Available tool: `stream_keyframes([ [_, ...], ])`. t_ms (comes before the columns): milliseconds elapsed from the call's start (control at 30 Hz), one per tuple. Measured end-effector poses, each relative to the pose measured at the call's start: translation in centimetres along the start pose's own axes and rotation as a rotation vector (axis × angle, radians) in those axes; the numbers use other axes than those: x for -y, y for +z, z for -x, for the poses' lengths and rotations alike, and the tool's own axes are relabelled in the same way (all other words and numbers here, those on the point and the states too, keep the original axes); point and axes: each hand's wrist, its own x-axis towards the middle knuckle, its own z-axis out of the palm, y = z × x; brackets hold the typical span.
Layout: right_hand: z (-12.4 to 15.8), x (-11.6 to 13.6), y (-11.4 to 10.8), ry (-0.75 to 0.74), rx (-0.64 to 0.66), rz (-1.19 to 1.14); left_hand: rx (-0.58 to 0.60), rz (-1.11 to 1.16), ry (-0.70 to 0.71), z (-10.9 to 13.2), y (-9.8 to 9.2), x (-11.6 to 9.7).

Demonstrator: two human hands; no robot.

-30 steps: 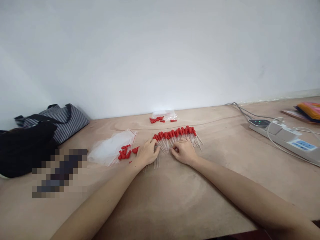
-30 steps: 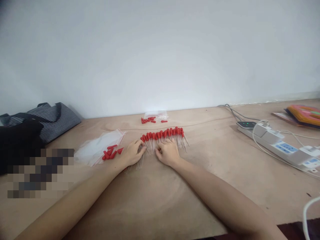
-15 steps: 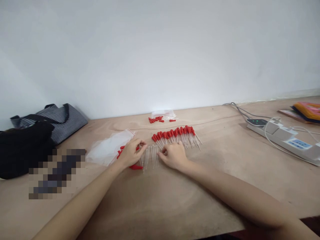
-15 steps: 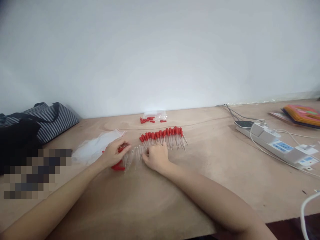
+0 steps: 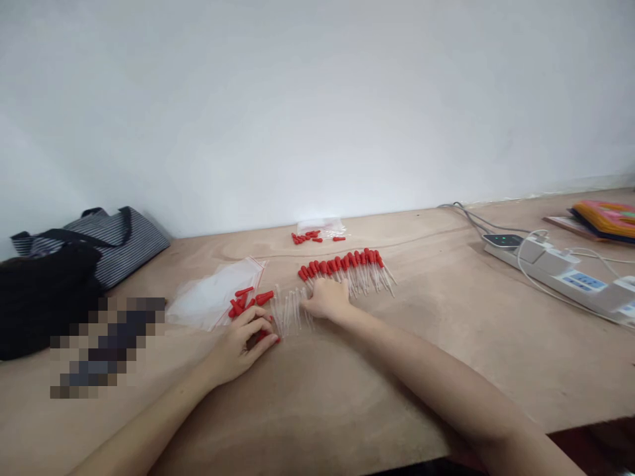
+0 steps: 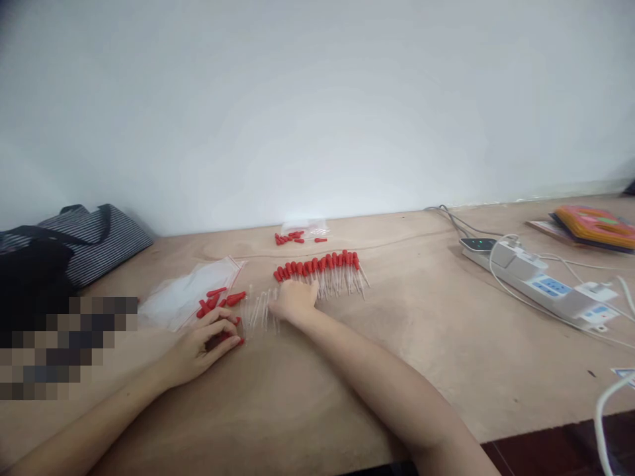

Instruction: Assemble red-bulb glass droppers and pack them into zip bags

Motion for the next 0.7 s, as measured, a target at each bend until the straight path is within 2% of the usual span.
stream_keyframes([
  [133, -0.3, 0.0, 0.0, 0.002, 0.009, -0.021, -0.107, -0.009, 0.022, -0.4, 1.2, -0.1],
  [333, -0.1, -1.4, -0.5, -0.016, -0.069, -0.105, -0.099, 0.020, 0.044, -2.4, 2.1, -0.5],
  [533, 1.6, -5.6, -0.5, -0.117, -0.278, -0.392, -0.116, 0.063, 0.073, -3.6, 2.3, -0.7],
  [700, 2.9, -9.4, -0.3, -0.292, -0.421, -0.434, -0.274, 0.081, 0.021, -3.1, 2.3, -0.6],
])
